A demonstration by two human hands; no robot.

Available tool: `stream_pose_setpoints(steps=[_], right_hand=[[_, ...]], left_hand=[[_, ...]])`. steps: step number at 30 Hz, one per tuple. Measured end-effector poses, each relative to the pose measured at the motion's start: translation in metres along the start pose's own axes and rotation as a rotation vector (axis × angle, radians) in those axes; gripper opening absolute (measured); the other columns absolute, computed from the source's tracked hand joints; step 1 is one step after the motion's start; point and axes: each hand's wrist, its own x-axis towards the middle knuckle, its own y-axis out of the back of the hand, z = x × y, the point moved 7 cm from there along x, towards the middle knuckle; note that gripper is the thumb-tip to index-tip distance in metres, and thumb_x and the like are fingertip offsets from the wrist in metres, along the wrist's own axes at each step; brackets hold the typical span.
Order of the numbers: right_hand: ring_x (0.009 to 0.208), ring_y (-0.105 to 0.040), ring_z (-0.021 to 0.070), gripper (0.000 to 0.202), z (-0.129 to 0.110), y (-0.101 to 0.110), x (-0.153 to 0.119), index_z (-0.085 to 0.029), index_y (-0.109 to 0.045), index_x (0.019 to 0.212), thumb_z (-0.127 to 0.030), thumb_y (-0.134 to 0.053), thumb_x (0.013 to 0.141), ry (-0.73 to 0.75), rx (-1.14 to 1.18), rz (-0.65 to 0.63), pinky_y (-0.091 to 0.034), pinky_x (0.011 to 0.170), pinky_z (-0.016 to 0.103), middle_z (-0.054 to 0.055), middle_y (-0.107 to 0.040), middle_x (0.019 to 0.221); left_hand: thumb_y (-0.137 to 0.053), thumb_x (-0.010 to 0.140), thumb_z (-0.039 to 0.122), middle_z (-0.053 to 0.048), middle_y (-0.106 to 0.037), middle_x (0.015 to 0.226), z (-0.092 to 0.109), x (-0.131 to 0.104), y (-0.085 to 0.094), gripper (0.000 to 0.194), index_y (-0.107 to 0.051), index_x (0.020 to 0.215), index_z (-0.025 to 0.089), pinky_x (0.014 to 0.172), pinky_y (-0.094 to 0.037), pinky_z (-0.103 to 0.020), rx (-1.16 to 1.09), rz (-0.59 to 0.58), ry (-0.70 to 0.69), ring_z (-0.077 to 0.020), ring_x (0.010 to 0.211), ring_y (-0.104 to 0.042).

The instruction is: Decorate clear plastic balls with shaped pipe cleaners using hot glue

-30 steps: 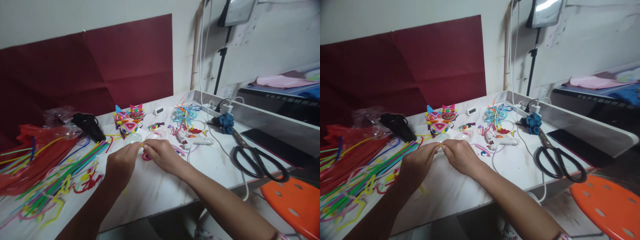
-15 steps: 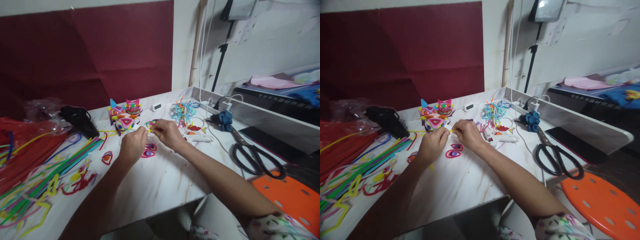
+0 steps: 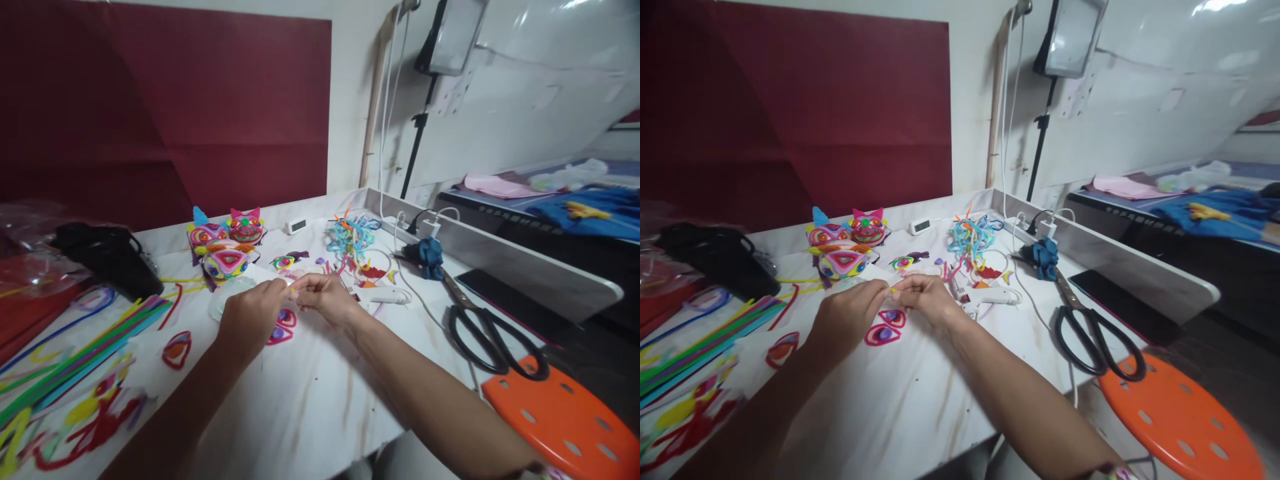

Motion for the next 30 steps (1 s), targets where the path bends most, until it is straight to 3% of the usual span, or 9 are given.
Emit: stream_pose_setpoints(steps=[9, 16, 20, 26, 30], right_hand=[[0.055, -0.057, 0.0063, 0.033, 0.005, -0.009, -0.007, -0.014, -0.071, 0.073, -0.029, -0.087, 0.048, -0.195, 0.286, -0.103, -0.048, 0.054, 0.019, -0.001, -0.065, 0.060], [0.050, -0.056, 0.0061, 0.028, 0.003, -0.006, -0.005, -0.016, -0.072, 0.069, -0.020, -0.087, 0.046, -0.134, 0.307, -0.070, -0.046, 0.051, 0.018, -0.003, -0.066, 0.056], [0.051, -0.057, 0.0055, 0.025, -0.004, -0.002, -0.005, -0.016, -0.072, 0.068, -0.016, -0.086, 0.047, -0.037, 0.233, -0.028, -0.046, 0.054, 0.018, -0.003, -0.067, 0.057], [0.060, -0.059, 0.0090, 0.024, -0.008, -0.007, -0.008, -0.018, -0.075, 0.078, -0.024, -0.081, 0.056, 0.013, 0.156, -0.097, -0.046, 0.060, 0.023, 0.000, -0.071, 0.068], [0.054, -0.055, 0.0086, 0.024, -0.012, -0.004, -0.010, -0.019, -0.074, 0.073, -0.025, -0.084, 0.053, 0.076, 0.019, 0.002, -0.044, 0.057, 0.025, -0.002, -0.067, 0.061]], left_hand=[[-0.044, 0.091, 0.019, 0.001, -0.064, 0.057, 0.010, -0.003, 0.015, 0.025, -0.067, 0.082, 0.021, 0.046, -0.033, -0.025, 0.135, 0.152, -0.113, -0.0130, 0.050, -0.059], [-0.043, 0.091, 0.021, 0.001, -0.062, 0.054, 0.013, -0.004, 0.020, 0.027, -0.064, 0.075, 0.020, 0.045, -0.034, -0.024, -0.007, 0.212, -0.115, -0.0123, 0.046, -0.057], [-0.045, 0.088, 0.021, 0.001, -0.063, 0.055, 0.006, -0.001, 0.019, 0.021, -0.062, 0.076, 0.018, 0.048, -0.037, -0.022, -0.233, 0.186, 0.000, -0.0117, 0.046, -0.058], [-0.047, 0.083, 0.025, 0.006, -0.052, 0.044, -0.013, 0.000, 0.011, 0.016, -0.060, 0.077, 0.018, 0.047, -0.037, -0.020, -0.652, 0.013, 0.350, -0.0101, 0.042, -0.051], [-0.049, 0.082, 0.029, 0.007, -0.051, 0.043, -0.017, -0.003, 0.005, 0.015, -0.058, 0.076, 0.018, 0.043, -0.035, -0.020, -0.808, -0.025, 0.474, -0.0092, 0.038, -0.047]])
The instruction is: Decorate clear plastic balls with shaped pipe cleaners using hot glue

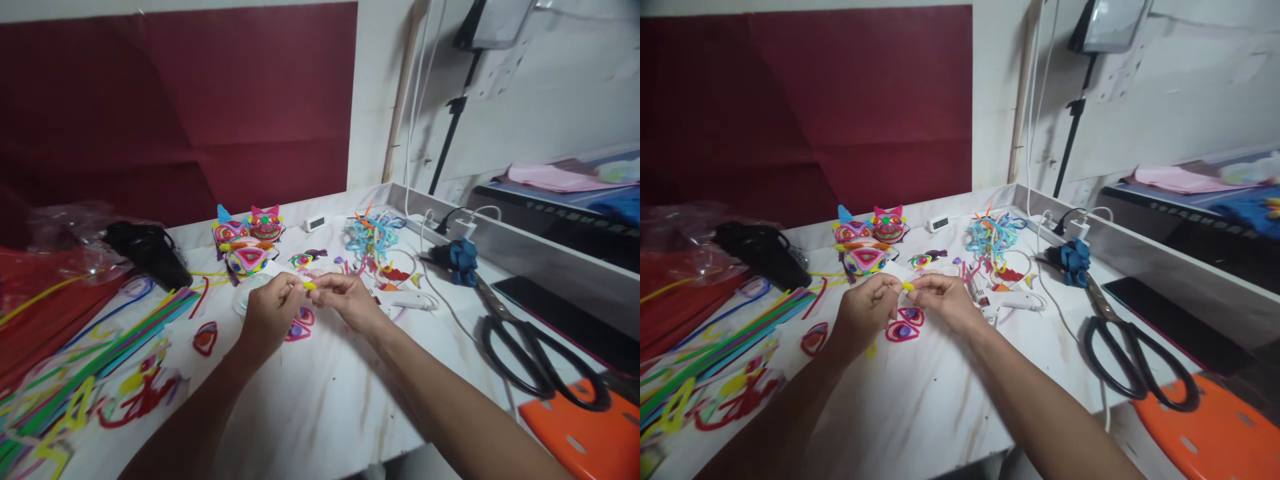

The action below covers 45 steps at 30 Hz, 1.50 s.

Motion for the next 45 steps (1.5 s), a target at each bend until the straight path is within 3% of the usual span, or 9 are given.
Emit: stream_pose_setpoints(steps=[11, 14, 19, 23, 27, 31, 35, 41, 45], right_hand=[[0.052, -0.050, 0.0087, 0.021, 0.001, 0.001, -0.001, -0.018, -0.068, 0.061, -0.033, -0.081, 0.057, -0.020, -0.057, -0.004, -0.039, 0.055, 0.025, -0.003, -0.061, 0.054], [0.047, -0.048, 0.0084, 0.018, 0.008, -0.004, -0.004, -0.017, -0.066, 0.058, -0.029, -0.079, 0.057, -0.132, 0.041, -0.044, -0.038, 0.051, 0.024, -0.003, -0.060, 0.051], [0.042, -0.040, 0.0080, 0.014, 0.012, -0.010, -0.009, -0.018, -0.056, 0.052, -0.023, -0.067, 0.059, -0.283, 0.235, -0.111, -0.032, 0.045, 0.025, -0.003, -0.051, 0.044], [0.044, -0.035, 0.0087, 0.018, 0.008, -0.013, -0.009, -0.021, -0.047, 0.051, -0.025, -0.063, 0.058, -0.298, 0.290, -0.157, -0.030, 0.044, 0.025, -0.005, -0.042, 0.045], [0.050, -0.045, 0.0103, 0.014, -0.006, -0.006, -0.007, -0.020, -0.056, 0.066, -0.028, -0.067, 0.065, -0.059, 0.075, -0.076, -0.037, 0.051, 0.026, -0.003, -0.051, 0.054], [0.067, -0.057, 0.0138, 0.021, -0.037, -0.007, -0.018, -0.023, -0.063, 0.094, -0.022, -0.069, 0.074, 0.472, -0.511, 0.024, -0.045, 0.062, 0.028, 0.001, -0.064, 0.075], [0.076, -0.060, 0.0164, 0.017, -0.047, -0.022, -0.037, -0.021, -0.065, 0.098, -0.015, -0.056, 0.085, 0.876, -0.997, -0.013, -0.047, 0.068, 0.031, 0.006, -0.068, 0.081], [0.077, -0.055, 0.0183, 0.023, -0.044, -0.021, -0.036, -0.019, -0.068, 0.096, -0.014, -0.047, 0.090, 0.873, -1.228, 0.022, -0.044, 0.067, 0.031, 0.009, -0.065, 0.082], [0.065, -0.052, 0.0144, 0.016, -0.041, -0.008, -0.022, -0.020, -0.070, 0.082, -0.022, -0.055, 0.087, 0.609, -0.868, -0.002, -0.041, 0.059, 0.028, 0.003, -0.059, 0.068]], left_hand=[[-0.054, 0.079, 0.031, 0.003, -0.062, 0.056, -0.017, 0.000, -0.021, 0.015, -0.058, 0.076, 0.018, 0.040, -0.041, -0.021, -0.367, -0.131, 0.171, -0.0100, 0.039, -0.052], [-0.053, 0.081, 0.027, 0.003, -0.063, 0.056, -0.013, 0.002, -0.018, 0.013, -0.061, 0.077, 0.018, 0.047, -0.045, -0.021, -0.195, -0.089, 0.036, -0.0112, 0.045, -0.057], [-0.046, 0.087, 0.019, -0.002, -0.068, 0.066, 0.010, -0.006, -0.005, 0.018, -0.062, 0.080, 0.017, 0.060, -0.046, -0.022, 0.333, 0.151, -0.375, -0.0133, 0.061, -0.064], [-0.040, 0.090, 0.019, -0.003, -0.068, 0.065, 0.017, -0.012, -0.011, 0.026, -0.063, 0.077, 0.018, 0.058, -0.044, -0.020, 0.519, 0.145, -0.498, -0.0126, 0.062, -0.064], [-0.047, 0.087, 0.021, 0.001, -0.067, 0.061, 0.014, -0.011, -0.005, 0.017, -0.063, 0.081, 0.019, 0.055, -0.042, -0.020, 0.408, 0.190, -0.369, -0.0108, 0.053, -0.060], [-0.051, 0.083, 0.021, 0.005, -0.061, 0.051, 0.012, -0.011, -0.003, 0.013, -0.063, 0.078, 0.020, 0.050, -0.040, -0.020, 0.327, 0.183, -0.273, -0.0095, 0.043, -0.053], [-0.051, 0.082, 0.020, 0.005, -0.060, 0.049, 0.014, -0.011, -0.001, 0.014, -0.063, 0.076, 0.019, 0.050, -0.039, -0.020, 0.323, 0.187, -0.254, -0.0097, 0.042, -0.053], [-0.050, 0.084, 0.017, 0.003, -0.064, 0.057, 0.014, -0.010, -0.002, 0.014, -0.063, 0.080, 0.018, 0.054, -0.040, -0.021, 0.367, 0.152, -0.315, -0.0107, 0.050, -0.058], [-0.042, 0.090, 0.020, -0.001, -0.070, 0.073, 0.016, -0.008, -0.007, 0.020, -0.062, 0.085, 0.018, 0.061, -0.043, -0.022, 0.370, 0.023, -0.422, -0.0125, 0.064, -0.064]])
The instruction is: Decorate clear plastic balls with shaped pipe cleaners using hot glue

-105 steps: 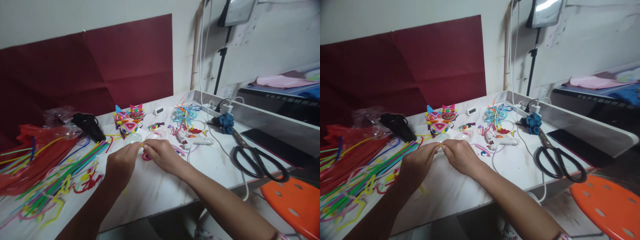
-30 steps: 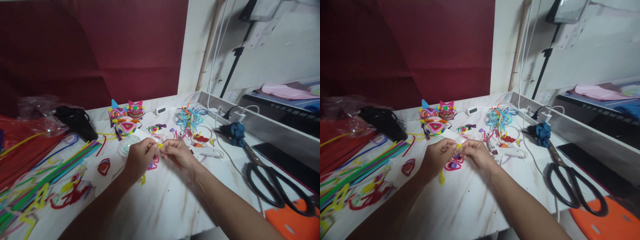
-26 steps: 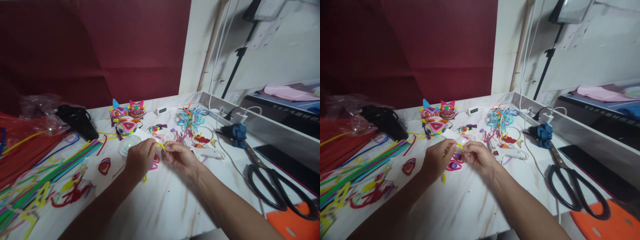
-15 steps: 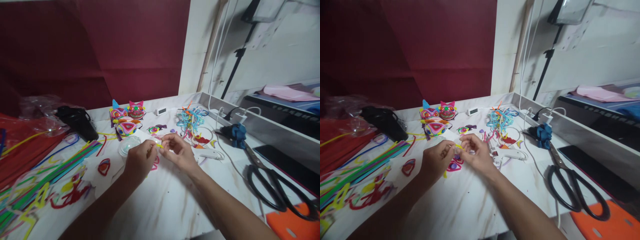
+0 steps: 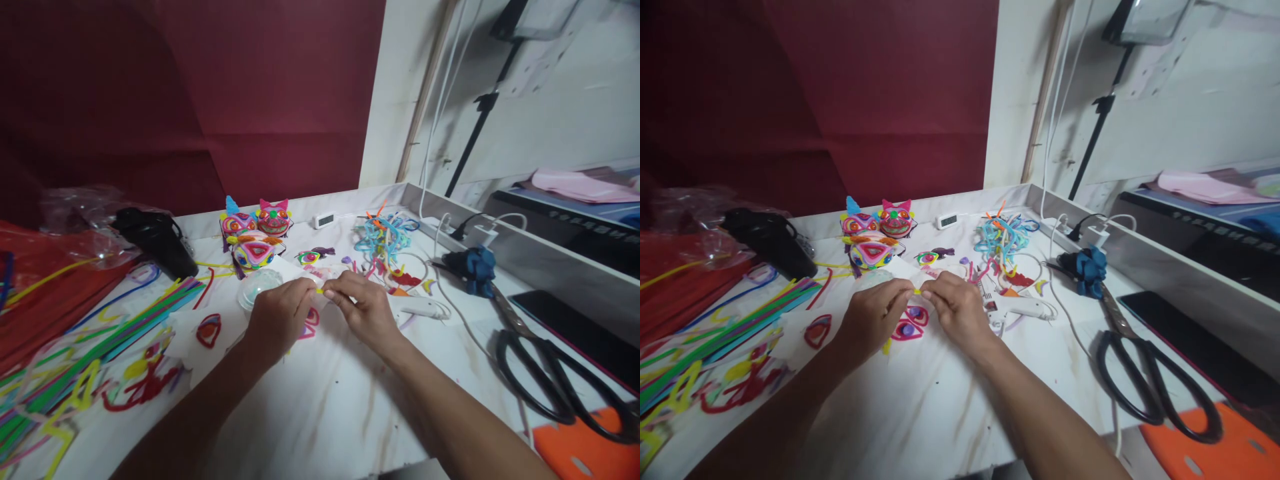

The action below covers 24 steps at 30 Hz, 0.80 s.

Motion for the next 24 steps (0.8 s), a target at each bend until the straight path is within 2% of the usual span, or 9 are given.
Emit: stream_pose_setpoints(steps=[4, 6, 11, 14, 18, 24], right_hand=[[0.053, -0.045, 0.0106, 0.022, 0.028, -0.013, -0.002, -0.019, -0.069, 0.074, -0.041, -0.069, 0.075, -0.422, 0.459, -0.121, -0.037, 0.052, 0.026, -0.002, -0.054, 0.059], [0.053, -0.044, 0.0099, 0.027, 0.032, -0.017, -0.004, -0.019, -0.070, 0.077, -0.045, -0.071, 0.072, -0.506, 0.543, -0.151, -0.037, 0.053, 0.026, -0.002, -0.055, 0.059], [0.065, -0.049, 0.0119, 0.026, 0.024, -0.016, -0.001, -0.019, -0.072, 0.081, -0.043, -0.072, 0.071, -0.419, 0.499, -0.170, -0.039, 0.060, 0.028, 0.002, -0.062, 0.074], [0.066, -0.052, 0.0127, 0.027, 0.025, -0.019, -0.002, -0.019, -0.071, 0.078, -0.042, -0.076, 0.066, -0.449, 0.510, -0.196, -0.041, 0.062, 0.028, 0.001, -0.062, 0.071], [0.062, -0.052, 0.0109, 0.028, 0.030, -0.028, -0.008, -0.017, -0.070, 0.076, -0.036, -0.081, 0.060, -0.583, 0.588, -0.296, -0.040, 0.061, 0.027, -0.001, -0.063, 0.067], [0.053, -0.047, 0.0077, 0.027, 0.034, -0.025, -0.009, -0.017, -0.071, 0.073, -0.037, -0.082, 0.059, -0.633, 0.669, -0.237, -0.036, 0.054, 0.024, -0.003, -0.060, 0.058]], left_hand=[[-0.039, 0.092, 0.020, -0.001, -0.070, 0.076, -0.004, 0.001, -0.003, 0.022, -0.061, 0.090, 0.019, 0.063, -0.044, -0.022, -0.002, -0.111, 0.011, -0.0130, 0.068, -0.065], [-0.039, 0.092, 0.020, -0.002, -0.071, 0.078, -0.004, 0.001, -0.004, 0.022, -0.061, 0.093, 0.019, 0.065, -0.045, -0.023, 0.038, -0.153, 0.023, -0.0138, 0.071, -0.066], [-0.039, 0.092, 0.019, -0.005, -0.070, 0.075, -0.005, 0.000, -0.006, 0.023, -0.061, 0.088, 0.017, 0.064, -0.044, -0.025, 0.161, -0.239, 0.052, -0.0172, 0.072, -0.066], [-0.039, 0.091, 0.018, -0.005, -0.068, 0.072, -0.007, -0.001, -0.007, 0.023, -0.062, 0.087, 0.016, 0.062, -0.043, -0.026, 0.154, -0.260, 0.074, -0.0174, 0.069, -0.065], [-0.040, 0.090, 0.020, -0.002, -0.065, 0.067, -0.007, -0.001, -0.006, 0.023, -0.061, 0.084, 0.016, 0.059, -0.040, -0.025, 0.033, -0.228, 0.091, -0.0147, 0.062, -0.061], [-0.047, 0.082, 0.021, 0.004, -0.056, 0.055, -0.017, 0.000, -0.003, 0.015, -0.061, 0.078, 0.017, 0.052, -0.036, -0.021, -0.316, -0.169, 0.276, -0.0103, 0.050, -0.051]])
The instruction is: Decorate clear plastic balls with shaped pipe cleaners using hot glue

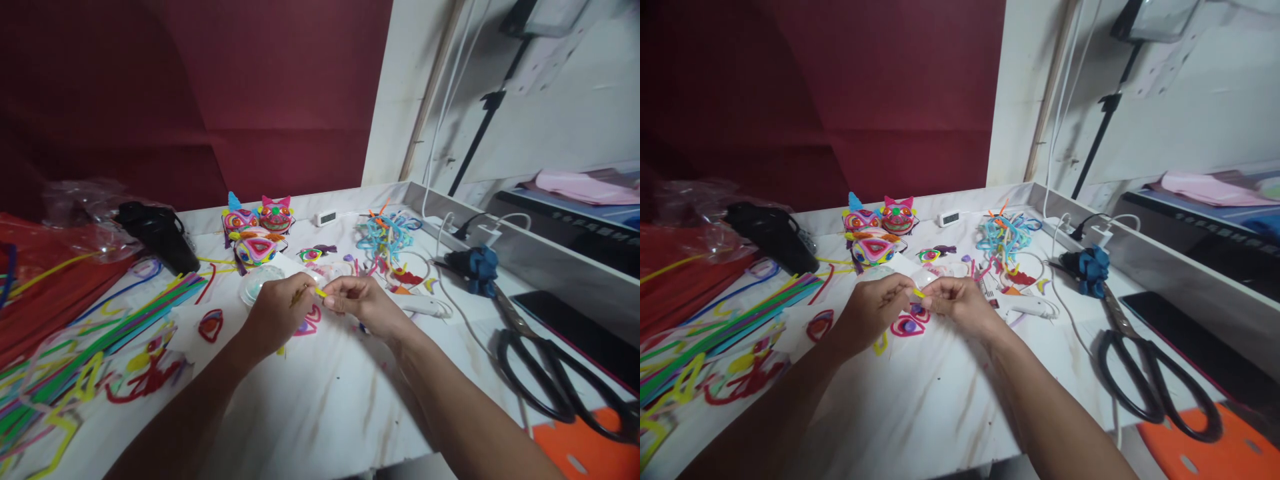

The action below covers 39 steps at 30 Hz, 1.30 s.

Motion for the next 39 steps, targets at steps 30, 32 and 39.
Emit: stream_pose_setpoints(steps=[30, 32, 39], right_hand=[[0.049, -0.046, 0.0067, 0.023, 0.005, 0.002, 0.001, -0.018, -0.072, 0.078, -0.029, -0.079, 0.059, -0.110, 0.103, 0.000, -0.034, 0.048, 0.022, -0.004, -0.060, 0.055], [0.048, -0.046, 0.0065, 0.021, 0.004, 0.000, 0.000, -0.018, -0.073, 0.080, -0.026, -0.076, 0.061, -0.103, 0.061, -0.012, -0.034, 0.048, 0.021, -0.004, -0.060, 0.054], [0.043, -0.045, 0.0056, 0.013, 0.008, -0.002, -0.001, -0.018, -0.071, 0.070, -0.019, -0.072, 0.056, -0.159, 0.075, -0.007, -0.032, 0.043, 0.020, -0.005, -0.059, 0.050]], left_hand=[[-0.056, 0.074, 0.017, 0.001, -0.066, 0.067, -0.008, 0.004, 0.006, 0.012, -0.068, 0.071, 0.018, 0.061, -0.043, -0.023, -0.013, 0.128, 0.052, -0.0125, 0.062, -0.060], [-0.055, 0.075, 0.017, 0.001, -0.066, 0.068, -0.007, 0.004, 0.005, 0.013, -0.067, 0.071, 0.018, 0.062, -0.044, -0.023, -0.032, 0.129, 0.061, -0.0128, 0.063, -0.061], [-0.054, 0.076, 0.018, 0.000, -0.064, 0.070, -0.005, 0.002, 0.002, 0.012, -0.065, 0.070, 0.017, 0.062, -0.045, -0.022, -0.068, 0.171, 0.057, -0.0125, 0.063, -0.059]])
